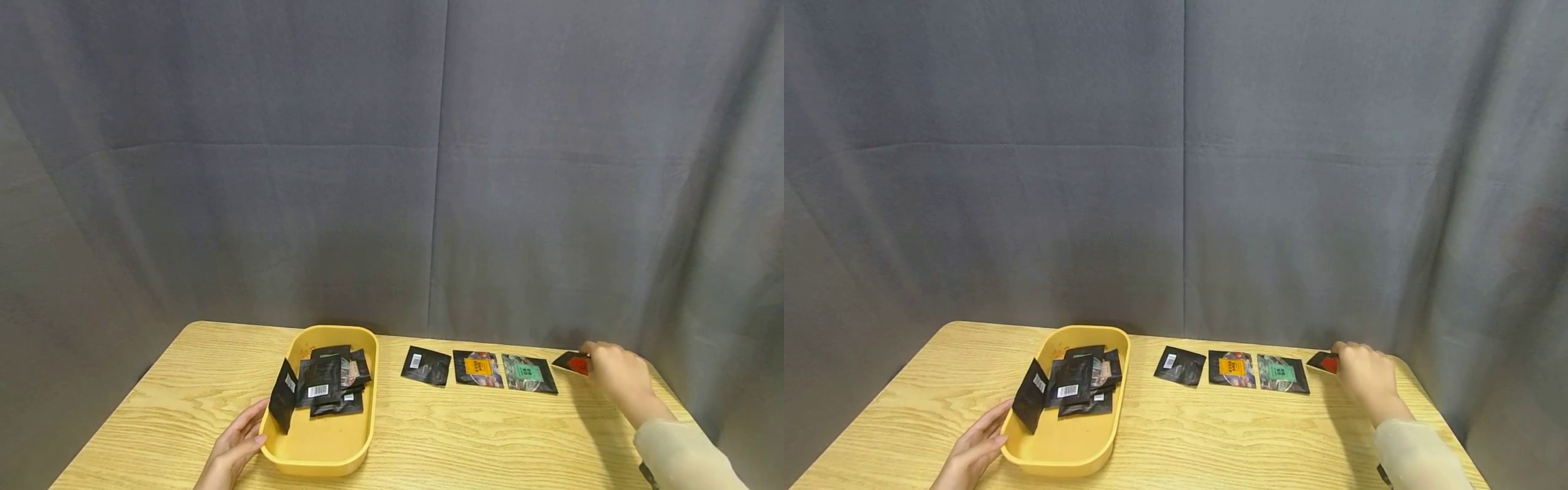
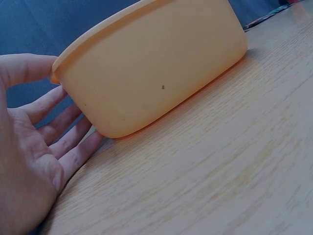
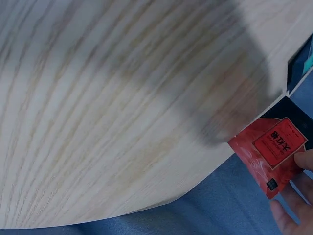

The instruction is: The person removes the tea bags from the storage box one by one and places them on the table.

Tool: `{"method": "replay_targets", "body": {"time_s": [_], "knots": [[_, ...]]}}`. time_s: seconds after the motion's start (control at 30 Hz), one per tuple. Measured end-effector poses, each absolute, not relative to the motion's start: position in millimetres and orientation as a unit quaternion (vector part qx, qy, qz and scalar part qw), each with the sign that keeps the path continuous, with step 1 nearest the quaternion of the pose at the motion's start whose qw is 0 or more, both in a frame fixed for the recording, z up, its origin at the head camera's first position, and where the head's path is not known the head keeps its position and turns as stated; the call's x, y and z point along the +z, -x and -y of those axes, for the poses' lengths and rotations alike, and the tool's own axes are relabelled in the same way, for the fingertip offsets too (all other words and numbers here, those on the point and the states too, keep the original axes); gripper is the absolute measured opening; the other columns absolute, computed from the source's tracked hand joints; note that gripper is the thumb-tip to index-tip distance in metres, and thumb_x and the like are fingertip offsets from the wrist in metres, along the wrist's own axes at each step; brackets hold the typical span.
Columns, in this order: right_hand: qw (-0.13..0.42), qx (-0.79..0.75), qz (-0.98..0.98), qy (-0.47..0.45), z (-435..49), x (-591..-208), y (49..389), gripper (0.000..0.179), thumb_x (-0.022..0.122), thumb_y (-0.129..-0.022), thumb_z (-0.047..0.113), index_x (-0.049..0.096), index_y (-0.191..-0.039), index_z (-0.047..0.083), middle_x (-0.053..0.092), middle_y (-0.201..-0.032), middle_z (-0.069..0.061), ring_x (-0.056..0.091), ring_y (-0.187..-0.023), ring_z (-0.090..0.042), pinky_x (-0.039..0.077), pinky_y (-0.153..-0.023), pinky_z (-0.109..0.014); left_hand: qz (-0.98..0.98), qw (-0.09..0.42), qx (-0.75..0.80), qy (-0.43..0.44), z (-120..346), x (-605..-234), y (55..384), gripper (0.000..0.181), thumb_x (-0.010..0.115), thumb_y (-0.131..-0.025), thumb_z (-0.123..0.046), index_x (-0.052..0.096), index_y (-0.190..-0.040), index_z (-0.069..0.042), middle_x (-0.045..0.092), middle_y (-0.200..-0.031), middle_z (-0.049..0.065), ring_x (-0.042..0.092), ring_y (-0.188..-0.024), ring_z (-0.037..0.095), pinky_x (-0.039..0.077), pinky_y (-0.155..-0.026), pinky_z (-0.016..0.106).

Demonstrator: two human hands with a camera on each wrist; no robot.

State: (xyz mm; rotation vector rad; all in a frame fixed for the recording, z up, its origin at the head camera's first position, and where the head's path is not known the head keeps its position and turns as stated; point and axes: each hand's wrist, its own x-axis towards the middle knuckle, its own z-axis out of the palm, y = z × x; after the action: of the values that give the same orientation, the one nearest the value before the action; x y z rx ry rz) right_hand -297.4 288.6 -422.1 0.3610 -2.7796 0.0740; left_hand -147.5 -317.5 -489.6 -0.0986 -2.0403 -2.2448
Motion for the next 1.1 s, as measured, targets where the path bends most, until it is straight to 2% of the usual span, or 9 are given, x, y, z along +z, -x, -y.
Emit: {"method": "replay_targets", "body": {"time_s": [0.23, 0.37, 0.67, 0.9, 1.1], "knots": [[0.164, 0.01, 0.974, -0.157, -286.9, -431.3, 295.0, 0.015, 0.079, -0.078, 0.006, 0.069, -0.089, 0.007, 0.068, -0.085, -0.009, 0.066, -0.076, -0.035, 0.052, -0.059, -0.048, 0.676, 0.051, -0.735, 0.023, 317.5, -489.3, 148.3, 0.054, 0.048, -0.095, 0.004, 0.031, -0.144, 0.016, 0.051, -0.127, 0.006, 0.058, -0.108, 0.001, 0.049, -0.085, 0.019], [0.164, 0.006, 0.972, -0.166, -286.5, -437.1, 292.1, 0.014, 0.077, -0.079, 0.003, 0.068, -0.089, 0.007, 0.068, -0.087, -0.009, 0.067, -0.079, -0.034, 0.053, -0.06, -0.048, 0.676, 0.051, -0.735, 0.026, 317.8, -489.2, 148.4, 0.053, 0.048, -0.095, 0.004, 0.031, -0.144, 0.016, 0.051, -0.127, 0.008, 0.058, -0.108, 0.002, 0.049, -0.085, 0.019], [0.153, -0.019, 0.968, -0.2, -289.1, -453.5, 283.8, 0.025, 0.081, -0.073, -0.001, 0.069, -0.094, 0.006, 0.063, -0.087, -0.006, 0.065, -0.081, -0.033, 0.054, -0.064, -0.048, 0.673, 0.052, -0.738, 0.015, 317.7, -489.8, 147.5, 0.054, 0.048, -0.095, 0.004, 0.031, -0.145, 0.016, 0.052, -0.127, 0.005, 0.059, -0.107, 0.001, 0.049, -0.084, 0.019], [0.144, -0.022, 0.97, -0.195, -289.4, -459.6, 279.2, 0.036, 0.075, -0.066, -0.011, 0.07, -0.099, 0.002, 0.065, -0.097, -0.015, 0.065, -0.089, -0.038, 0.054, -0.07, -0.053, 0.674, 0.051, -0.737, 0.011, 317.3, -489.5, 147.3, 0.054, 0.049, -0.095, 0.004, 0.031, -0.145, 0.016, 0.052, -0.127, 0.005, 0.059, -0.107, 0.001, 0.049, -0.084, 0.019], [0.132, -0.022, 0.972, -0.193, -289.4, -460.1, 278.1, 0.037, 0.076, -0.065, -0.009, 0.071, -0.099, 0.003, 0.065, -0.097, -0.015, 0.065, -0.088, -0.039, 0.054, -0.07, -0.054, 0.676, 0.047, -0.736, 0.015, 317.2, -489.4, 147.6, 0.054, 0.048, -0.096, 0.003, 0.03, -0.145, 0.017, 0.051, -0.127, 0.006, 0.058, -0.107, 0.001, 0.049, -0.084, 0.019]]}}
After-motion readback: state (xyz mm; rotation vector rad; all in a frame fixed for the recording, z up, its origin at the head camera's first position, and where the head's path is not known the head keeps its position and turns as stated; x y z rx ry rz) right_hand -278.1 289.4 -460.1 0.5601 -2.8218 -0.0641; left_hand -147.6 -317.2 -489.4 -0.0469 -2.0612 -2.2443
